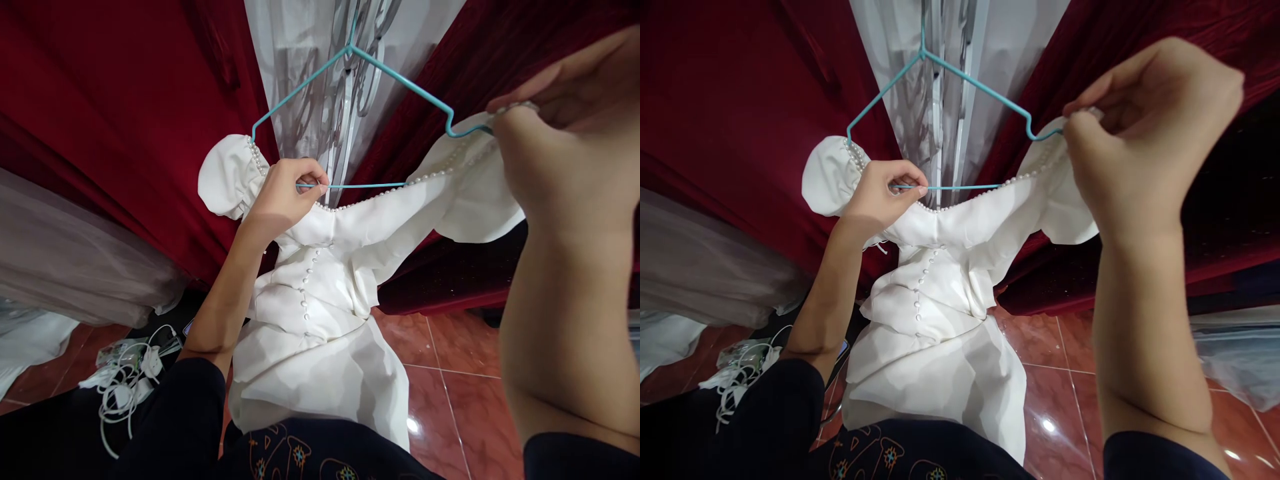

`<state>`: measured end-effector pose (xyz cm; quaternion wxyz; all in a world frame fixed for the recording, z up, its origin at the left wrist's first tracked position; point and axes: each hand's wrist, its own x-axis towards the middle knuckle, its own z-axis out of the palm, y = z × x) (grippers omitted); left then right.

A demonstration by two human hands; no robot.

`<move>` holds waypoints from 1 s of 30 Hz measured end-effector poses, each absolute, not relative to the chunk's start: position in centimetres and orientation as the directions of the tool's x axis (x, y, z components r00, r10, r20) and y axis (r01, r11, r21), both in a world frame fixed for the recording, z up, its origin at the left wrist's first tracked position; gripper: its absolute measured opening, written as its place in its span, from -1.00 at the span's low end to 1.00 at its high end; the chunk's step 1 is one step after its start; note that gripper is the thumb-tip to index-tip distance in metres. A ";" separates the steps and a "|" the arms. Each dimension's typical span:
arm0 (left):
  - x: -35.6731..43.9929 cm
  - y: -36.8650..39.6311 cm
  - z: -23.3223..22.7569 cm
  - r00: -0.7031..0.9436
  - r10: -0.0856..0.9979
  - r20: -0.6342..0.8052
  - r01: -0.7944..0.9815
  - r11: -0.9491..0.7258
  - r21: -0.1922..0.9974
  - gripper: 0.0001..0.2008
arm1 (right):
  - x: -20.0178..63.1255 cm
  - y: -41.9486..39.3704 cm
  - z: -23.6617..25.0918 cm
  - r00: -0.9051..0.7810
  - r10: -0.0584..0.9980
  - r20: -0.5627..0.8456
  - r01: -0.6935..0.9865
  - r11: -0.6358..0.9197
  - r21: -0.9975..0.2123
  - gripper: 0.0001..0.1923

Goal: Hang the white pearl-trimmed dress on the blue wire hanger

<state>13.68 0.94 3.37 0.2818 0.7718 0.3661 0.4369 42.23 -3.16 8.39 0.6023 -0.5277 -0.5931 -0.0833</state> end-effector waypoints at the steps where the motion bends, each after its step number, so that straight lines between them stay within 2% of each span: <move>1: 13.8 1.0 3.3 0.348 0.814 0.465 0.326 -0.570 0.754 -0.79 | 41.7 -2.6 8.8 0.260 0.516 0.816 0.696 0.486 -0.529 -0.70; 3: 13.8 1.2 3.2 0.335 0.817 0.469 0.355 -0.570 0.741 -0.79 | 40.6 -1.4 9.5 0.257 0.529 0.809 0.650 0.524 -0.550 -0.73; 6: 13.5 1.2 3.0 0.295 0.812 0.505 0.416 -0.584 0.697 -0.79 | 39.4 -0.6 9.2 0.308 0.660 0.685 0.547 0.465 -0.695 -0.73; 7: 13.3 1.2 2.9 0.285 0.805 0.521 0.430 -0.593 0.681 -0.79 | 39.0 -0.7 8.7 0.304 0.648 0.698 0.495 0.519 -0.697 -0.74; 9: 13.0 1.2 2.8 0.289 0.788 0.544 0.437 -0.614 0.658 -0.79 | 38.3 -1.5 7.1 0.257 0.501 0.826 0.436 0.703 -0.562 -0.78; 11: 13.0 1.2 2.6 0.304 0.777 0.552 0.421 -0.629 0.654 -0.79 | 37.6 -2.4 5.2 0.073 0.354 0.933 0.517 0.786 -0.339 -0.82; 12: 13.0 1.3 2.5 0.308 0.776 0.550 0.412 -0.630 0.658 -0.79 | 37.2 -2.8 4.3 -0.057 0.359 0.932 0.570 0.778 -0.265 -0.81; 13: 13.2 1.3 2.4 0.303 0.780 0.548 0.408 -0.626 0.665 -0.80 | 36.9 -2.9 3.4 -0.182 0.409 0.894 0.614 0.758 -0.221 -0.80; 15: 13.7 1.5 2.1 0.275 0.790 0.548 0.419 -0.611 0.671 -0.80 | 36.5 -2.8 1.8 -0.322 0.508 0.799 0.654 0.729 -0.200 -0.74; 23: 15.0 1.6 1.7 0.243 0.810 0.534 0.438 -0.583 0.684 -0.79 | 36.1 -1.2 -0.9 -0.178 0.562 0.807 0.720 0.634 -0.282 -0.84; 30: 14.7 0.7 2.0 0.230 0.782 0.579 0.403 -0.618 0.675 -0.79 | 35.9 -1.1 -1.3 -0.168 0.519 0.838 0.696 0.664 -0.272 -0.81</move>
